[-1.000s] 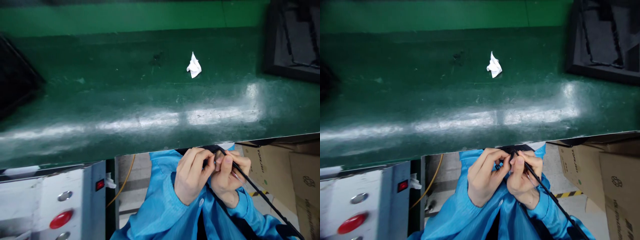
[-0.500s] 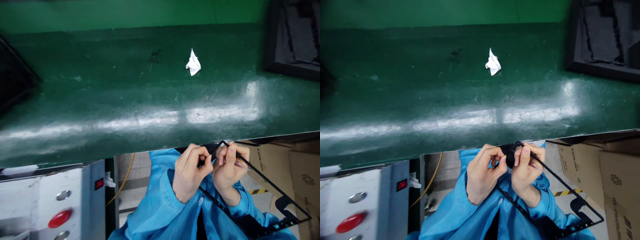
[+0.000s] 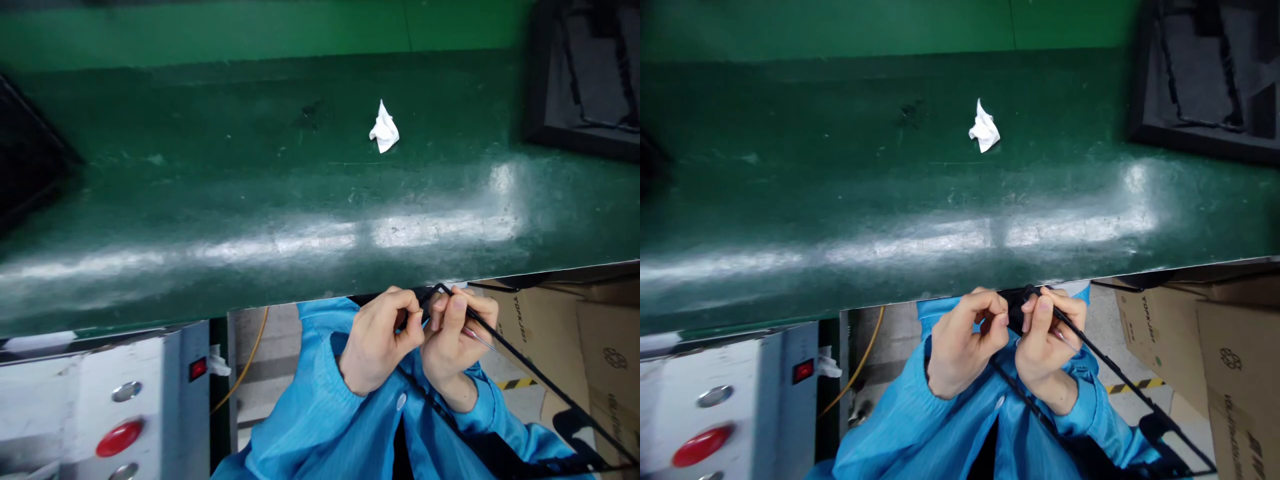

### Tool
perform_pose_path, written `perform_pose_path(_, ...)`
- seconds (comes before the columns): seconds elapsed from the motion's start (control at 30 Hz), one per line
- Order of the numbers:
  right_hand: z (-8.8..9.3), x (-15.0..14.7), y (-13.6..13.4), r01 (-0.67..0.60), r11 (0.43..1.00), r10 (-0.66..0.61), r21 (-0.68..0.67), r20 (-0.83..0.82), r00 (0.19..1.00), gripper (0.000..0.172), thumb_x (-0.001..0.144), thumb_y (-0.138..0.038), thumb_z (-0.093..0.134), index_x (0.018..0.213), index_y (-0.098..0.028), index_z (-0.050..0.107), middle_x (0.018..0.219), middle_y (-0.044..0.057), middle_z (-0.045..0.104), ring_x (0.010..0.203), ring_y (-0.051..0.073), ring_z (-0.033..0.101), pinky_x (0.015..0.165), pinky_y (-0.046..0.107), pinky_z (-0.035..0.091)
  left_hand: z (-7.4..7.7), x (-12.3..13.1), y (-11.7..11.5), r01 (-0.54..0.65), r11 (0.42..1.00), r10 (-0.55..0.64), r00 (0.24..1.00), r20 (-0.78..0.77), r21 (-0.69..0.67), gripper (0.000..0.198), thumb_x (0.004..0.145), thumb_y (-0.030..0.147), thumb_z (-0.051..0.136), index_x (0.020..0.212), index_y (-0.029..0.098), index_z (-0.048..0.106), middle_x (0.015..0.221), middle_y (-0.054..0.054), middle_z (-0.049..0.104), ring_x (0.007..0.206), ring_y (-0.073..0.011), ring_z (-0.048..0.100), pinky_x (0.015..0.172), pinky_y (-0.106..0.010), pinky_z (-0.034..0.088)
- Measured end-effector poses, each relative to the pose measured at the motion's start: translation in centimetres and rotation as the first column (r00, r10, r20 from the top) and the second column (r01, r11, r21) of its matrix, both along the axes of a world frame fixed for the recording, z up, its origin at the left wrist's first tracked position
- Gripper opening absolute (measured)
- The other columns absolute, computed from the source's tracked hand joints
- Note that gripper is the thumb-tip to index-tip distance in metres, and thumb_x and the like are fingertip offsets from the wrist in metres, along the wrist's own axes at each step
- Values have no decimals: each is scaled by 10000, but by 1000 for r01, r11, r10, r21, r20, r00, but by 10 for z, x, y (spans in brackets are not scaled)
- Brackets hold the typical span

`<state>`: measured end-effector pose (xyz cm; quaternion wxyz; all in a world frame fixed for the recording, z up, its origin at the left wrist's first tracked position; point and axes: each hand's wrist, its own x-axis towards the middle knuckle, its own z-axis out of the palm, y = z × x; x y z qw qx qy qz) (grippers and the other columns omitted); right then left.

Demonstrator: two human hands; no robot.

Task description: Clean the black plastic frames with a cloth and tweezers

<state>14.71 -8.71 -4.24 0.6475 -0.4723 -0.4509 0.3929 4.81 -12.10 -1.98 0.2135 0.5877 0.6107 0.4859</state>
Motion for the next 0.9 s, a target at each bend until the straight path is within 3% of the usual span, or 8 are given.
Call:
perform_pose_path(0.1,-1,2,3,9,1000,-9,18,-11,1000,44,1059,-223,642,1016,-223,630,708,-87,605,457,59,461,526,242,421,-1,-1,-1,-20,1000,20,1000,1,-14,124,1018,115,577,998,232,540,759,71,577,591,-62,543,576,-170,469)
perform_pose_path(0.3,0,2,6,0,1000,0,5,-40,999,52,1068,-229,635,1018,-225,622,701,-93,584,454,54,439,532,239,417,2,-2,-1,-15,1000,15,999,-46,-16,116,987,101,693,993,209,653,917,-9,700,786,-113,681,721,-224,576)
perform_pose_path(0.4,0,1,4,-7,1000,7,4,-33,999,58,1065,-232,638,1011,-234,616,697,-98,568,460,56,442,530,234,421,0,3,0,-69,998,69,995,-78,9,94,996,124,703,1031,209,685,939,-20,722,802,-125,704,734,-241,600)
perform_pose_path(0.7,-4,2,-3,-57,998,56,-35,-40,998,63,1071,-219,622,1009,-229,613,744,-84,595,513,62,491,581,258,470,-8,17,5,-159,987,158,966,-204,13,96,1011,109,653,1013,205,642,897,-12,716,765,-126,683,682,-237,555)
perform_pose_path(0.9,-6,3,2,0,998,1,-67,15,1000,59,1062,-279,654,1042,-233,624,768,-75,637,502,62,501,568,252,482,-10,23,12,-206,979,195,934,-299,-4,139,991,84,610,935,211,600,801,11,650,693,-135,615,681,-270,501)
